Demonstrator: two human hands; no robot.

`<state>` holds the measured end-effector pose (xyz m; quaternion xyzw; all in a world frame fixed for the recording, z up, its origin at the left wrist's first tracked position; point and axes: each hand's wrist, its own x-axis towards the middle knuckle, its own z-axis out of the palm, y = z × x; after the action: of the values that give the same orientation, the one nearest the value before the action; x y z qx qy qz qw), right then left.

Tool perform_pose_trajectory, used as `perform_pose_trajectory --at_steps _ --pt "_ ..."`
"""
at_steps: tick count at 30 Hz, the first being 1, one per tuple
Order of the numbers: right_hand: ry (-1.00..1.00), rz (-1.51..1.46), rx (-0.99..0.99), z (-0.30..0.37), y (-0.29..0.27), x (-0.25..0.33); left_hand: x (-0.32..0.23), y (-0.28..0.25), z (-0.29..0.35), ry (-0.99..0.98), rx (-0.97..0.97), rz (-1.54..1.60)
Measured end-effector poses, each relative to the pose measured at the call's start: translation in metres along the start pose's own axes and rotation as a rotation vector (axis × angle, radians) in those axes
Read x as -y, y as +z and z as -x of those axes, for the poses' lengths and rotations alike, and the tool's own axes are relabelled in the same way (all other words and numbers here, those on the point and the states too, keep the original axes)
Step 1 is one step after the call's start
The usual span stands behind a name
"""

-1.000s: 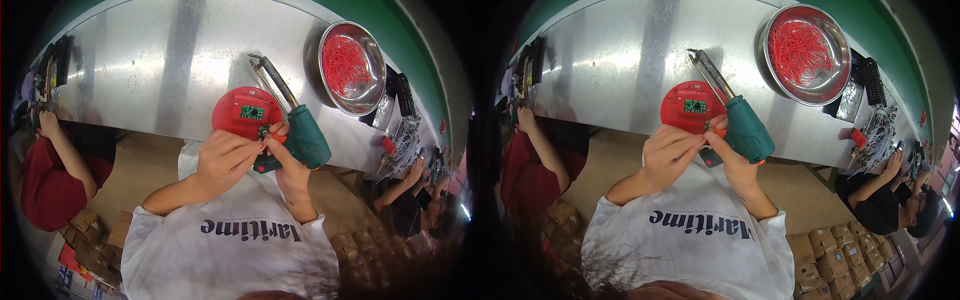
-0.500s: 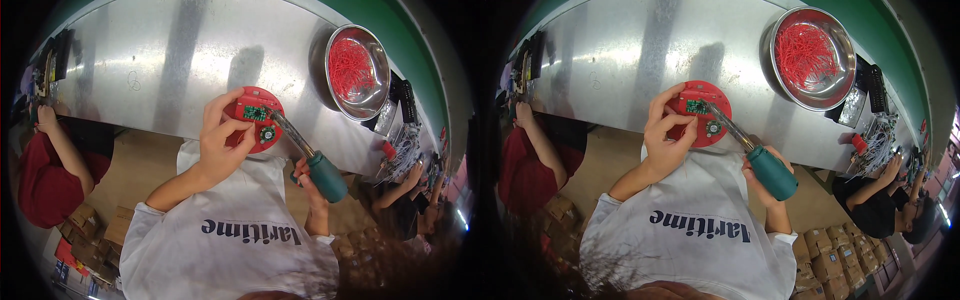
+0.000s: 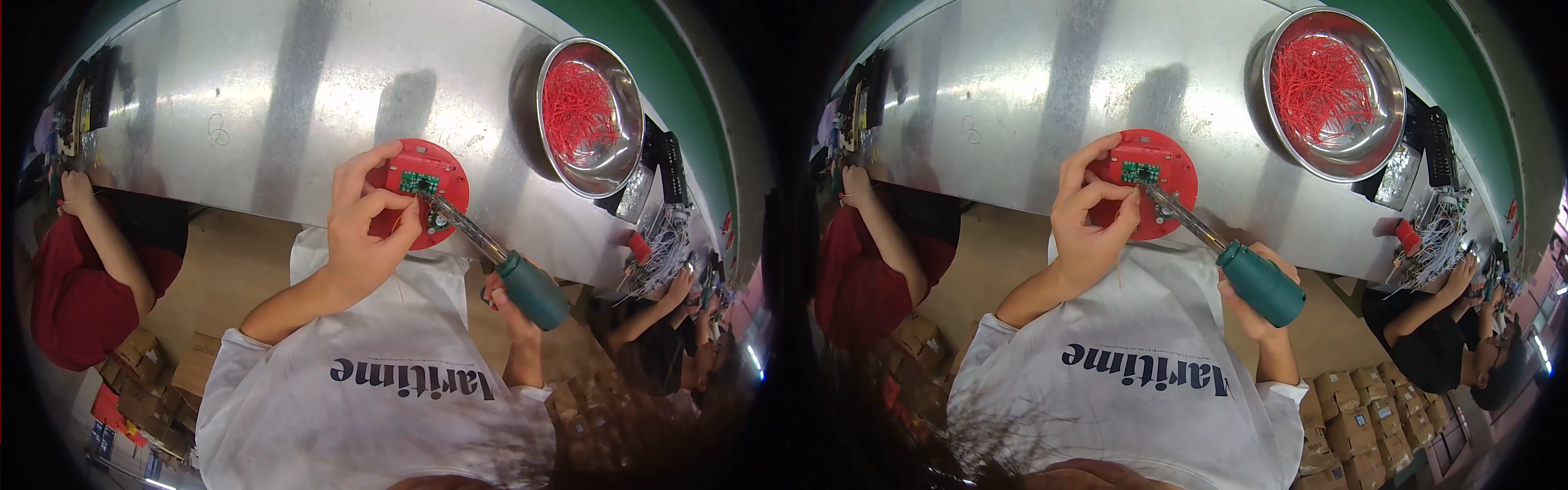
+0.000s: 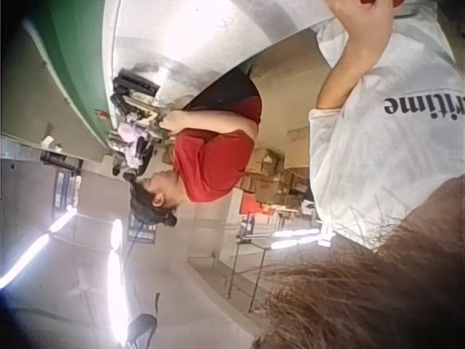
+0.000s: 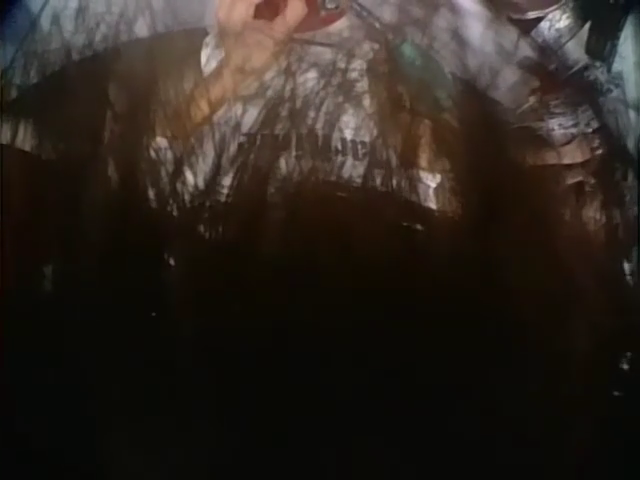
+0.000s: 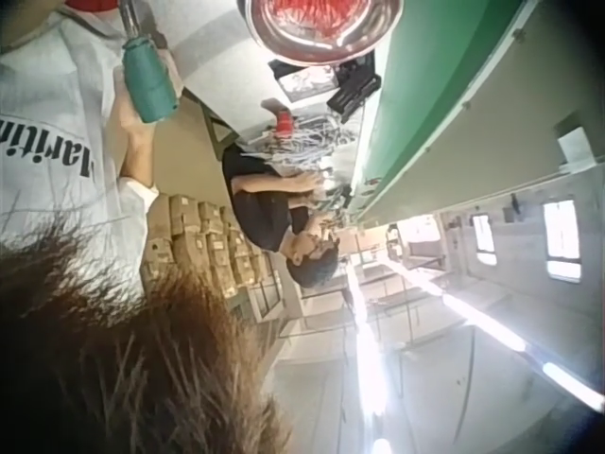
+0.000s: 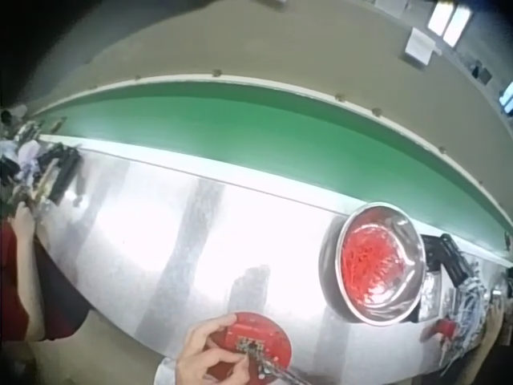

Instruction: The person takes wires from a bowl and electronic components from a conveyor belt, solders the wires onto the circuit boards using a soldering gun, and places the assembled components back onto the conveyor belt.

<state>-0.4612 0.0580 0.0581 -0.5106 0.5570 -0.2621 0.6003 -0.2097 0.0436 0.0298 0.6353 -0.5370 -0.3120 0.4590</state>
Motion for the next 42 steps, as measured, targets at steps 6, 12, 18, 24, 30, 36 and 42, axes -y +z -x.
perform_pose_trajectory --at_steps 6,12,18,24,30,36,42 --pt "-0.018 -0.009 -0.038 -0.002 0.002 0.005 -0.001 0.000 -0.001 -0.005 -0.005 0.001" --pt "-0.181 0.127 -0.001 -0.008 -0.001 0.006 -0.002 0.000 -0.002 -0.013 -0.005 0.011" --pt "-0.476 0.480 0.016 -0.016 0.002 0.022 -0.002 0.000 -0.002 -0.036 0.004 0.019" --pt "-0.448 0.469 -0.012 -0.014 -0.002 0.014 -0.003 0.001 -0.002 -0.048 0.009 0.037" --pt "0.012 -0.315 -0.091 0.014 -0.026 0.001 -0.005 -0.001 -0.004 -0.076 0.010 0.050" --pt "-0.027 -0.462 -0.271 0.021 -0.040 -0.031 -0.005 0.000 -0.003 -0.102 0.007 0.059" --pt "-0.098 -0.529 -0.345 0.017 -0.035 -0.048 -0.008 -0.001 -0.003 -0.139 0.033 0.026"
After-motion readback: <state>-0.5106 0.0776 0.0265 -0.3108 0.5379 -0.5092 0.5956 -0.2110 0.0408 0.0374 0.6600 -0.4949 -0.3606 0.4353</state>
